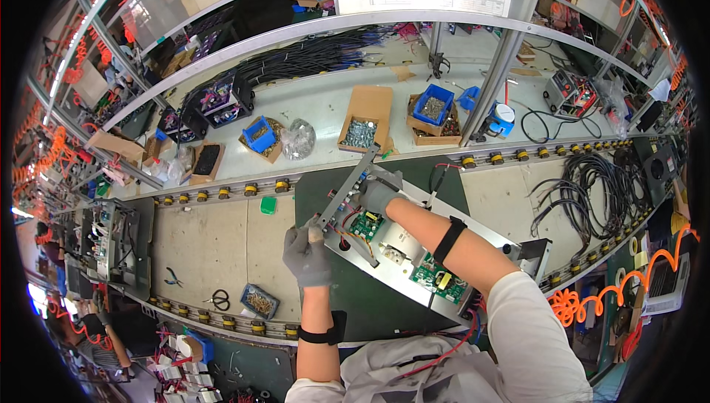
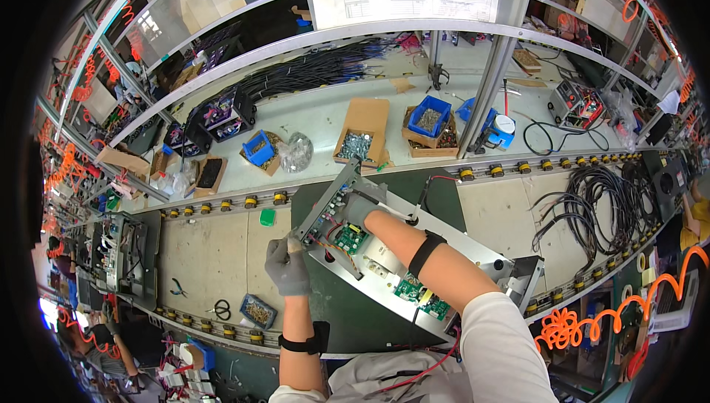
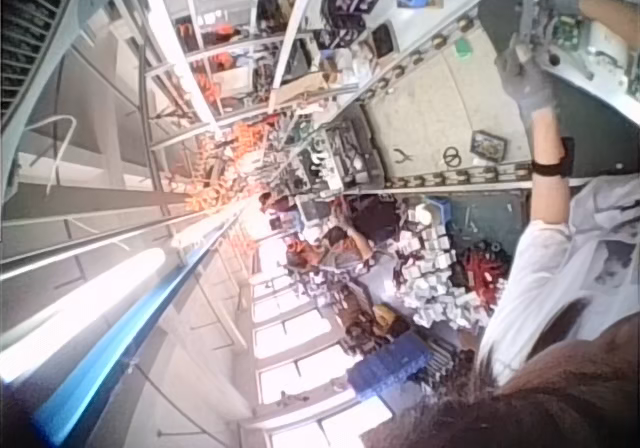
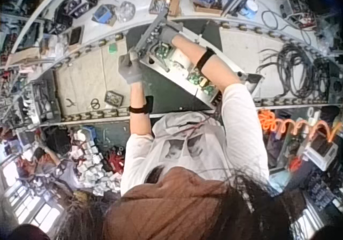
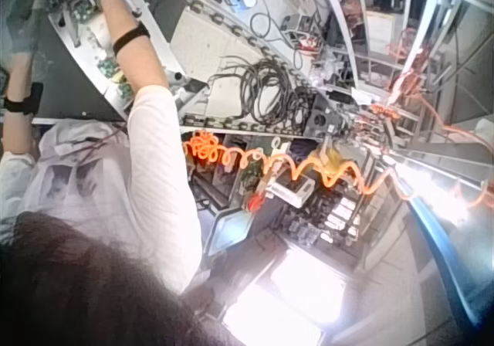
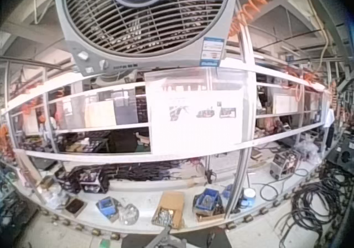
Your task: Assembling and connecting internal electrical components of an industrial welding machine on a production line.
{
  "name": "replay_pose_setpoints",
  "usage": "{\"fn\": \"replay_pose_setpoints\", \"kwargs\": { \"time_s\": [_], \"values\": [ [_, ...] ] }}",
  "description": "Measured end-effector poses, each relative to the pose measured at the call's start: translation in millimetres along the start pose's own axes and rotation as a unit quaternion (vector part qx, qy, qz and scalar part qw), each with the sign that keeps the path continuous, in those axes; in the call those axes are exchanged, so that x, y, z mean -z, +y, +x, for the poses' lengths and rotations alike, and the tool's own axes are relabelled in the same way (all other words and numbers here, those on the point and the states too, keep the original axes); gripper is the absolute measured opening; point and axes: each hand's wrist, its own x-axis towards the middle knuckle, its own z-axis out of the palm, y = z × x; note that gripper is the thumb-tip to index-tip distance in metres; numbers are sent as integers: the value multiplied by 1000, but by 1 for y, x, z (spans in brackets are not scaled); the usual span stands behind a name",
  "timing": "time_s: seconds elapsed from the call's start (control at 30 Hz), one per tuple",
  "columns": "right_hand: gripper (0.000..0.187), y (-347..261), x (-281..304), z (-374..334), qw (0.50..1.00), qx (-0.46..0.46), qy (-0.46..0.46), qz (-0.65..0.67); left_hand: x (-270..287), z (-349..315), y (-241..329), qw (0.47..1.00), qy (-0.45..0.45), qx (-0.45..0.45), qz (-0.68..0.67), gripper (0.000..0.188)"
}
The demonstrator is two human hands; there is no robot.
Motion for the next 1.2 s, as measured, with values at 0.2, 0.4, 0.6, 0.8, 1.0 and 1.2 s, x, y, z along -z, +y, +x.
{"fn": "replay_pose_setpoints", "kwargs": {
  "time_s": [0.2, 0.4, 0.6, 0.8, 1.0, 1.2],
  "values": [
    [35, -10, 12, -10, 995, -49, 35, -74, 1, 0, -3, 1000, -8, 4, -1, 31],
    [35, -21, 15, -20, 997, -80, 7, -18, -1, -1, -3, 1000, 1, 9, -11, 30],
    [37, -3, -7, -1, 997, -63, 22, -38, 1, -3, -3, 1000, -12, -2, 1, 34],
    [33, 4, -12, 8, 994, -72, 78, 35, 0, -7, -4, 1000, -23, 5, -5, 36],
    [36, -1, 11, -6, 999, -30, 28, 1, 2, -7, -6, 1000, -13, 16, -6, 35],
    [31, -14, 32, -28, 996, -63, -25, 50, 3, -8, -1, 998, 6, 32, -49, 25]
  ]
}}
